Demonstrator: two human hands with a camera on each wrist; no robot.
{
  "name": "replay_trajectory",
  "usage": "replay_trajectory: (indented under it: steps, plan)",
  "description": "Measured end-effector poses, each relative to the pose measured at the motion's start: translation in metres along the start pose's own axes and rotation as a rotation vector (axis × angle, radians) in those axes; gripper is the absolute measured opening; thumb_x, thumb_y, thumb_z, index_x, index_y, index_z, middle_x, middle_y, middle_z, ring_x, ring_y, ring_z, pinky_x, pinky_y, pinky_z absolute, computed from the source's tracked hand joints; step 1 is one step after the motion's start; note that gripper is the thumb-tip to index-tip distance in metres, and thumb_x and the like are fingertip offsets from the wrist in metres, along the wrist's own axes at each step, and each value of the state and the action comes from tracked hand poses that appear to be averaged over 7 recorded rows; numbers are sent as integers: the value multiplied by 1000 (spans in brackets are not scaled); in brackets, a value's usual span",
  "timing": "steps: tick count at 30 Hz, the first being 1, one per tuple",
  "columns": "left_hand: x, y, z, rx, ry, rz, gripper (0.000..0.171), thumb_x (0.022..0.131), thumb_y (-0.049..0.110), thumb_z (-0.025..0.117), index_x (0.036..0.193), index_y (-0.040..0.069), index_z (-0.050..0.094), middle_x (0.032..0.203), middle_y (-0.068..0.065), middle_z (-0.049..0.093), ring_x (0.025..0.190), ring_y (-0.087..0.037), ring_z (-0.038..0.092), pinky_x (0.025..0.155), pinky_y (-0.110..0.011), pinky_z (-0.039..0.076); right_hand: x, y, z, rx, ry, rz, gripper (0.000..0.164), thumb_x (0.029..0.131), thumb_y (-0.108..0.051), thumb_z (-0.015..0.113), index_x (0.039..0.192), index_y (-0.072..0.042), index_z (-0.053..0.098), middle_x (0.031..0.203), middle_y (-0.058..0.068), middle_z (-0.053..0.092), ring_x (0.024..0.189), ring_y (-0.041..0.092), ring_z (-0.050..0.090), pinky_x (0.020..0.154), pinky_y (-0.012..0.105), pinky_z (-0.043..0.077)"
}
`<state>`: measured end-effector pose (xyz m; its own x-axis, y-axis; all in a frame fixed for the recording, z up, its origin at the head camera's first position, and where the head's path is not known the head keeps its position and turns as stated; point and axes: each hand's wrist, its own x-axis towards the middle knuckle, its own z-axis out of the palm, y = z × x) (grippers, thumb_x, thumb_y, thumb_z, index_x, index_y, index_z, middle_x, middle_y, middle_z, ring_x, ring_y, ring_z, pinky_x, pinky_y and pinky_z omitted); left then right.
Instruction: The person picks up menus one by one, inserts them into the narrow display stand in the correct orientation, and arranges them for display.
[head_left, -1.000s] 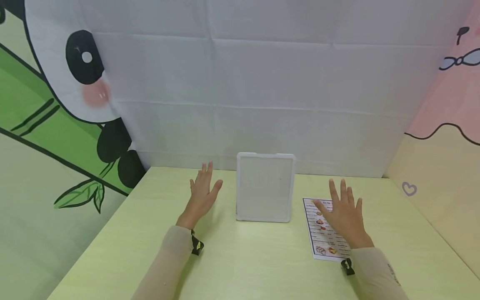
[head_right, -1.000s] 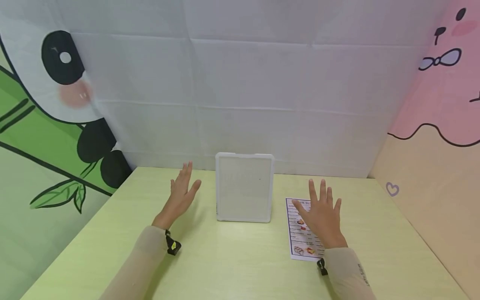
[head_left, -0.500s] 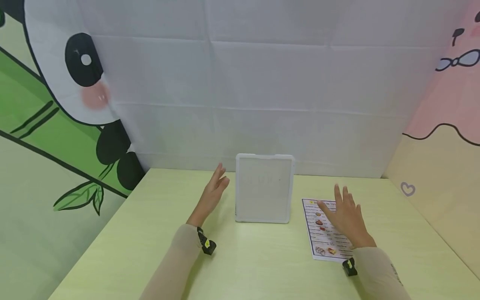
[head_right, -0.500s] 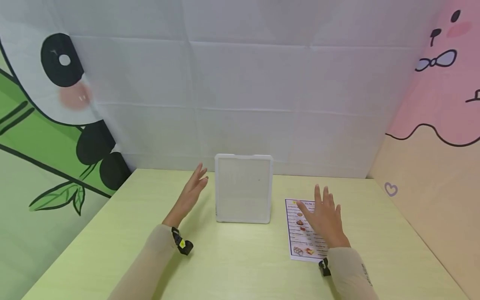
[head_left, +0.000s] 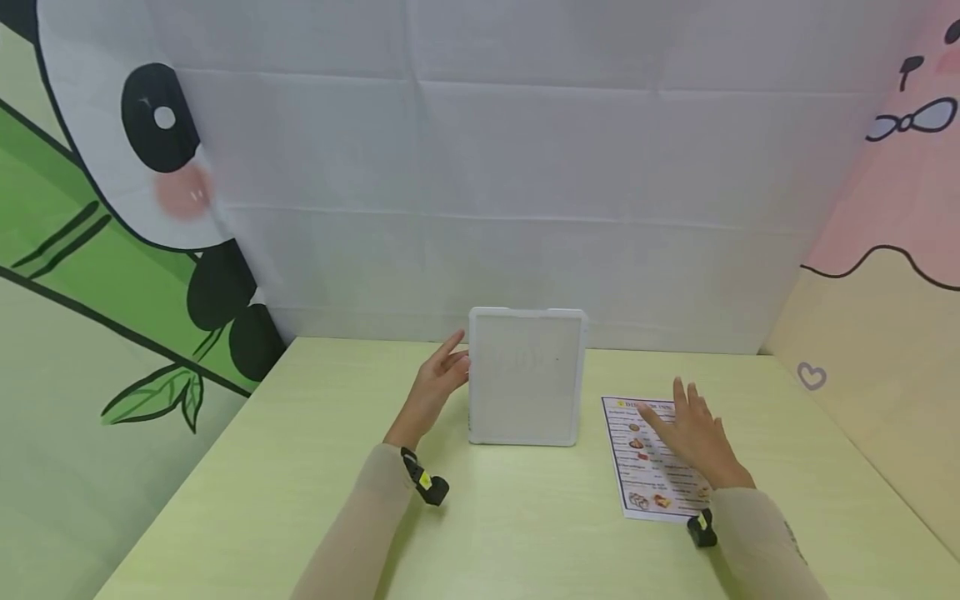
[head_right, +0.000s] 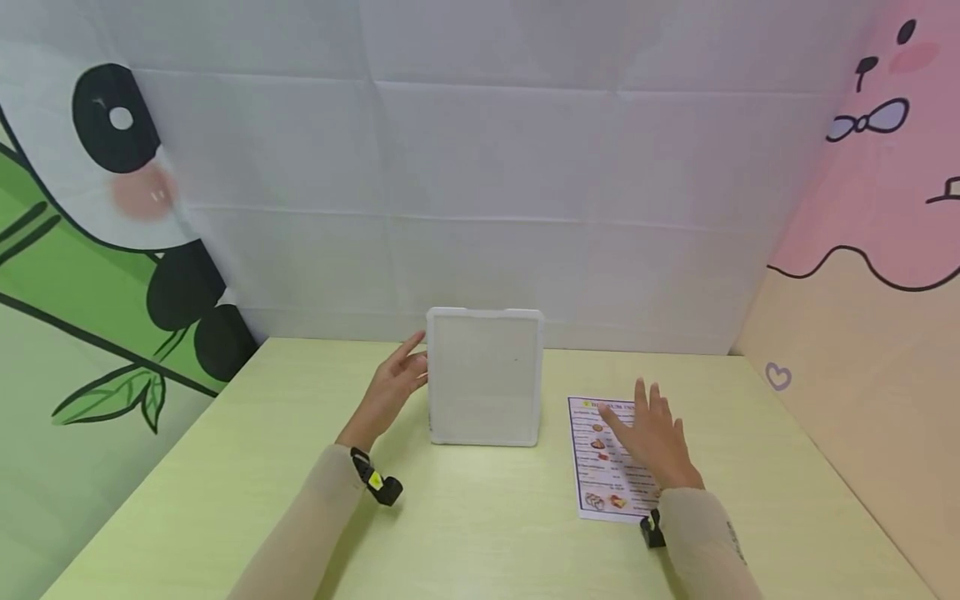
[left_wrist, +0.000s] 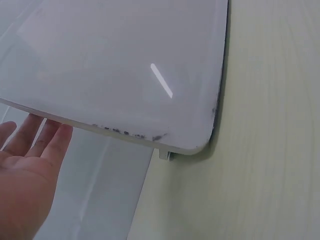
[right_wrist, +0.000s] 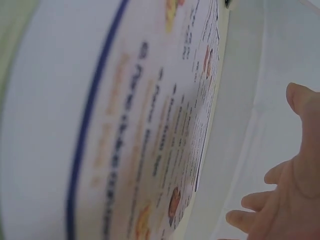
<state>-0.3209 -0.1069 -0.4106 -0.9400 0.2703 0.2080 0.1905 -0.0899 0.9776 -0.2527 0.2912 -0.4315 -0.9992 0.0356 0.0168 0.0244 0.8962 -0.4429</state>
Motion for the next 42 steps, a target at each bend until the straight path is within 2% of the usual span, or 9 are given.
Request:
replay_trajectory:
  steps: [8, 13, 16, 21, 27, 34, 42]
  plan:
    - [6, -6, 2, 31, 42, -9, 56, 93, 22, 65, 144, 15, 44, 135, -17, 55, 124, -23, 54, 103, -36, 49, 2, 8, -1, 5, -77, 21, 105, 92, -69, 37, 149, 9, -5, 152, 39, -3, 138, 58, 2, 108, 76, 4]
    - [7, -2, 5, 76, 79, -28, 50, 93, 16, 65, 140, 11, 49, 129, -18, 59, 113, -19, 59, 98, -35, 53, 4, 12, -1, 7, -118, 26, 109, 90, -70, 40, 149, 10, -6, 151, 40, -5, 138, 59, 0, 108, 75, 3]
    - [8, -1, 6, 72, 92, -31, 48, 93, 11, 64, 138, 10, 51, 128, -19, 60, 108, -15, 61, 95, -34, 54, 4, 11, -4, 5, -147, 34, 109, 90, -68, 43, 148, 10, -6, 151, 41, -6, 137, 60, -1, 109, 75, 3]
    - [9, -4, 6, 61, 97, -23, 47, 92, 8, 64, 138, 8, 52, 128, -21, 60, 105, -14, 62, 93, -32, 55, 5, 14, -4, -1, -187, 55, 111, 89, -66, 48, 148, 10, -6, 150, 41, -7, 136, 60, -3, 109, 75, 4]
    - [9, -5, 7, 67, 111, -15, 47, 92, 7, 63, 138, 7, 52, 125, -21, 61, 102, -13, 63, 92, -32, 56, 9, 21, 1, -31, -217, 34, 116, 87, -66, 53, 145, 17, -5, 150, 41, -5, 136, 60, -2, 108, 76, 6]
    - [10, -4, 7, 96, 109, -9, 47, 93, 8, 63, 138, 9, 51, 124, -21, 61, 104, -15, 63, 94, -34, 55, 11, 21, 2, -70, -272, 52, 126, 79, -69, 61, 144, 20, -1, 149, 42, -3, 137, 59, -2, 108, 76, 5]
    - [9, -5, 9, 111, 112, -17, 49, 93, 10, 63, 140, 10, 50, 126, -19, 61, 109, -20, 62, 95, -34, 55, 10, 24, 3, -83, -285, 32, 123, 81, -66, 62, 144, 21, 2, 149, 42, -2, 136, 60, -1, 109, 75, 6]
